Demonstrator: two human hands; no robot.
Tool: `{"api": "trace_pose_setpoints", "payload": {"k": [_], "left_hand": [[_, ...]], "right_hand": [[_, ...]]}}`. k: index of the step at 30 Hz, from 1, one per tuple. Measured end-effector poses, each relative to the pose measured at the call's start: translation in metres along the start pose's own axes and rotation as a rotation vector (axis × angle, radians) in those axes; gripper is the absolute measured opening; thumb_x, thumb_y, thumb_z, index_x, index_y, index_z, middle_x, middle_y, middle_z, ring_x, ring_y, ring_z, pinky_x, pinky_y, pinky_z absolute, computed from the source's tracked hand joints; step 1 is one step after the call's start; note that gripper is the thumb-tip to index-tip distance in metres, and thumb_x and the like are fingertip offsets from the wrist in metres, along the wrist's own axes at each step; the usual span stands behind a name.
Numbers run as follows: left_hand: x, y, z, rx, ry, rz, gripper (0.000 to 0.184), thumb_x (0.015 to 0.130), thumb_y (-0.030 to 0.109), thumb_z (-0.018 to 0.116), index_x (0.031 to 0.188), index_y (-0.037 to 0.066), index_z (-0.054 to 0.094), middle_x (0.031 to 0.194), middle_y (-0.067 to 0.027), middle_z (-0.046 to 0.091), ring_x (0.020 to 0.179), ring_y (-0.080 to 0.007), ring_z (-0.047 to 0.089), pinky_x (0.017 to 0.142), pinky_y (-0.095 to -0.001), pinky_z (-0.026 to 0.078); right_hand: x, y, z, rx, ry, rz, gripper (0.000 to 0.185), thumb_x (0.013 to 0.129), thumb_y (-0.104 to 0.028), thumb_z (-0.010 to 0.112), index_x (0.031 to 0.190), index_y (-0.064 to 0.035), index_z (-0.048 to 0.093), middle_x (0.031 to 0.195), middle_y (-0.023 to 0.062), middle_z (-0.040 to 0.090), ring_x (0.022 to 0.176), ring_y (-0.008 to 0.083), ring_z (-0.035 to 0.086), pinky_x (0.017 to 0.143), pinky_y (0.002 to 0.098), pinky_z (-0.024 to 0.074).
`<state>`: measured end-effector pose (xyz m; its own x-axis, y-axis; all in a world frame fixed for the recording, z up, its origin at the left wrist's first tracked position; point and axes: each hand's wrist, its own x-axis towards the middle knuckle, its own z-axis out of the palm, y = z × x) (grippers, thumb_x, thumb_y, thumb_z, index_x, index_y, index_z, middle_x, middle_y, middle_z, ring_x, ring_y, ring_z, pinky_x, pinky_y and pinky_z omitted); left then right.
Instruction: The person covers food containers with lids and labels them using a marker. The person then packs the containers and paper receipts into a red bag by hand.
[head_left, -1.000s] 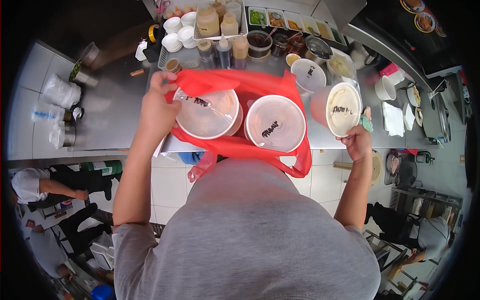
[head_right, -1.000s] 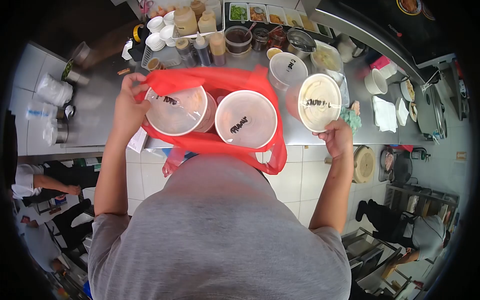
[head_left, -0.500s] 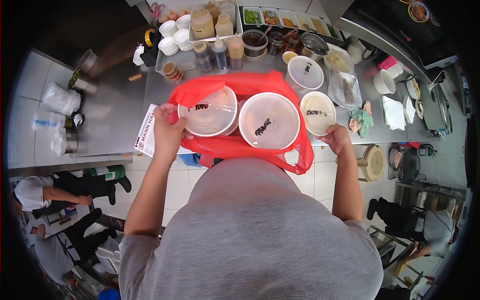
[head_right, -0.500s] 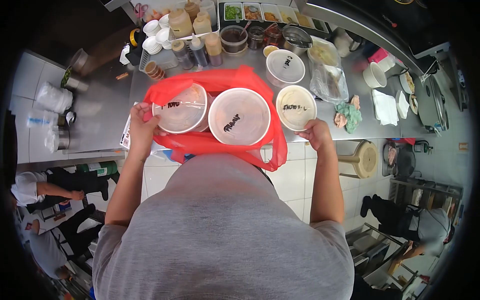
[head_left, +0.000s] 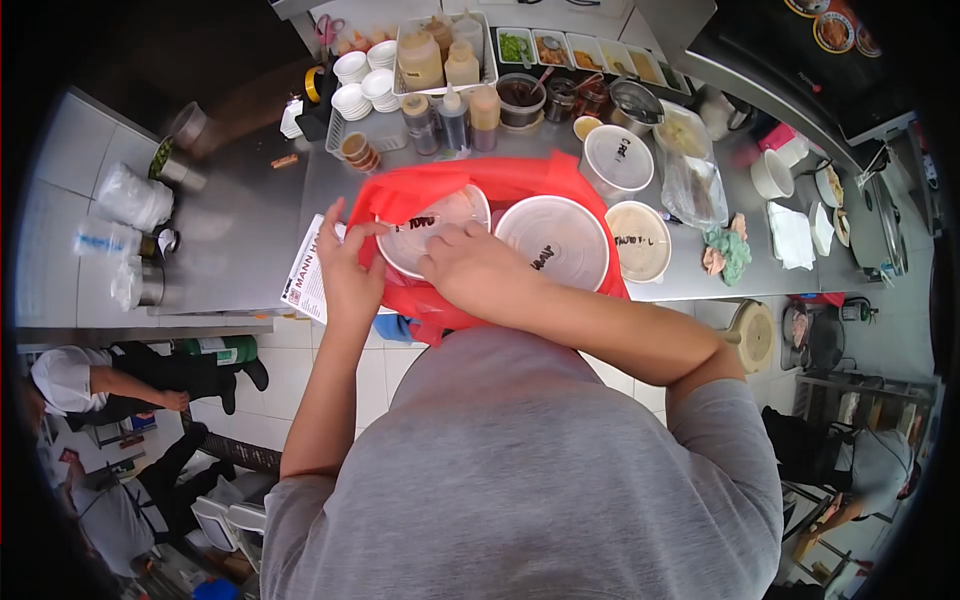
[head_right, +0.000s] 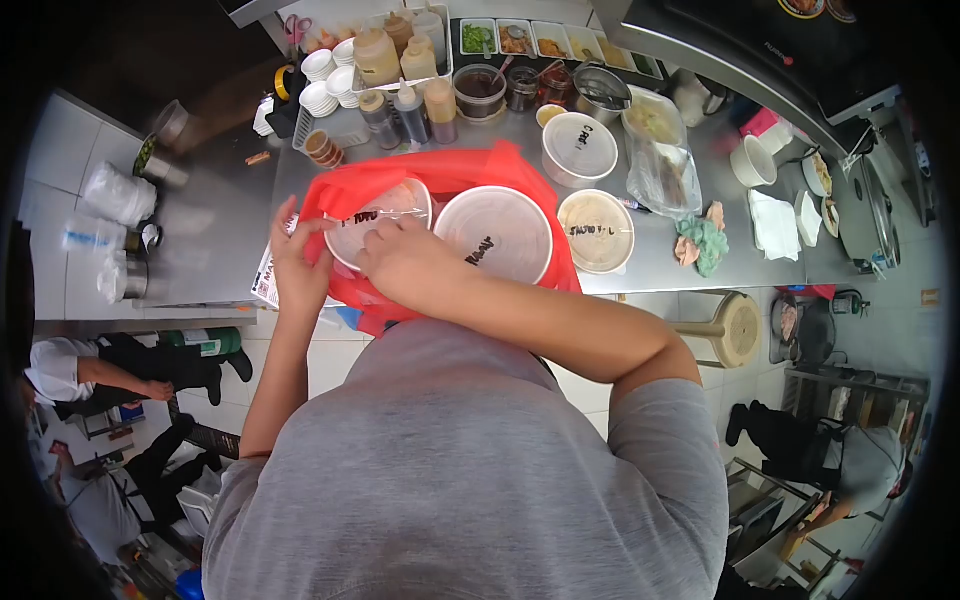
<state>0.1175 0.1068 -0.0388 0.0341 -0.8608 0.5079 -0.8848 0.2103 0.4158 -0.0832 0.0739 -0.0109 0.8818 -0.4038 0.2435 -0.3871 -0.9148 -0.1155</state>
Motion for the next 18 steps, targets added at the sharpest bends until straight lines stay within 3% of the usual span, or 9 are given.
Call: {"api": "trace_pose_setpoints", "payload": {"k": [4, 8, 10, 12, 15, 18], "left_hand": [[-0.008, 0.008, -0.005, -0.323, -0.140, -0.373, 0.051, 0.068, -0.010, 0.050, 0.115, 0.008, 0.056, 0.115, -0.0211, 0.053, 0.105, -0.0338, 0.053, 0.087, -0.0345, 0.043], [-0.019, 0.012, -0.031, -0.376, -0.323, -0.361, 0.059, 0.066, -0.011, 0.046, 0.124, 0.003, 0.051, 0.115, -0.0215, 0.053, 0.106, -0.0349, 0.053, 0.090, -0.0330, 0.043], [-0.019, 0.015, -0.045, -0.465, -0.326, -0.383, 0.061, 0.066, -0.012, 0.045, 0.125, 0.002, 0.050, 0.116, -0.0211, 0.053, 0.108, -0.0330, 0.053, 0.092, -0.0321, 0.041], [-0.013, 0.027, -0.064, -0.637, -0.382, -0.457, 0.064, 0.065, -0.013, 0.044, 0.127, -0.001, 0.047, 0.119, -0.0207, 0.051, 0.113, -0.0295, 0.051, 0.096, -0.0296, 0.038], [-0.008, 0.037, -0.080, -0.729, -0.455, -0.432, 0.065, 0.064, -0.013, 0.044, 0.128, 0.000, 0.047, 0.121, -0.0202, 0.050, 0.115, -0.0279, 0.049, 0.097, -0.0280, 0.036], [-0.005, 0.032, -0.071, -0.479, -0.442, -0.346, 0.066, 0.066, -0.010, 0.044, 0.131, 0.000, 0.043, 0.127, -0.0237, 0.046, 0.120, -0.0349, 0.046, 0.100, -0.0329, 0.036]], "right_hand": [[0.012, 0.004, -0.013, 0.006, -0.203, -0.070, 0.015, 0.076, -0.011, 0.052, 0.086, -0.0063, 0.062, 0.091, 0.0100, 0.061, 0.089, 0.0250, 0.058, 0.080, 0.0370, 0.0443], [-0.001, 0.014, -0.025, 0.048, -0.285, -0.014, 0.014, 0.076, -0.011, 0.057, 0.088, -0.0063, 0.062, 0.093, 0.0108, 0.061, 0.090, 0.0265, 0.058, 0.082, 0.0381, 0.0445], [-0.025, 0.037, -0.030, 0.232, 0.073, 0.091, 0.016, 0.076, -0.013, 0.062, 0.090, -0.0061, 0.062, 0.097, 0.0119, 0.061, 0.094, 0.0261, 0.058, 0.081, 0.0382, 0.0453], [-0.051, 0.058, -0.052, 0.054, 0.198, 0.401, 0.022, 0.077, -0.016, 0.065, 0.094, -0.0039, 0.061, 0.093, 0.0138, 0.062, 0.089, 0.0279, 0.059, 0.077, 0.0396, 0.0462], [-0.083, 0.071, -0.072, 0.263, -0.145, 0.947, 0.023, 0.080, -0.016, 0.063, 0.098, -0.0012, 0.058, 0.080, 0.0154, 0.062, 0.076, 0.0330, 0.060, 0.071, 0.0417, 0.0464], [-0.116, 0.073, -0.039, 0.450, 0.052, 0.968, 0.025, 0.087, -0.022, 0.055, 0.099, -0.0005, 0.057, 0.080, 0.0225, 0.063, 0.077, 0.0374, 0.061, 0.071, 0.0452, 0.0458]]}}
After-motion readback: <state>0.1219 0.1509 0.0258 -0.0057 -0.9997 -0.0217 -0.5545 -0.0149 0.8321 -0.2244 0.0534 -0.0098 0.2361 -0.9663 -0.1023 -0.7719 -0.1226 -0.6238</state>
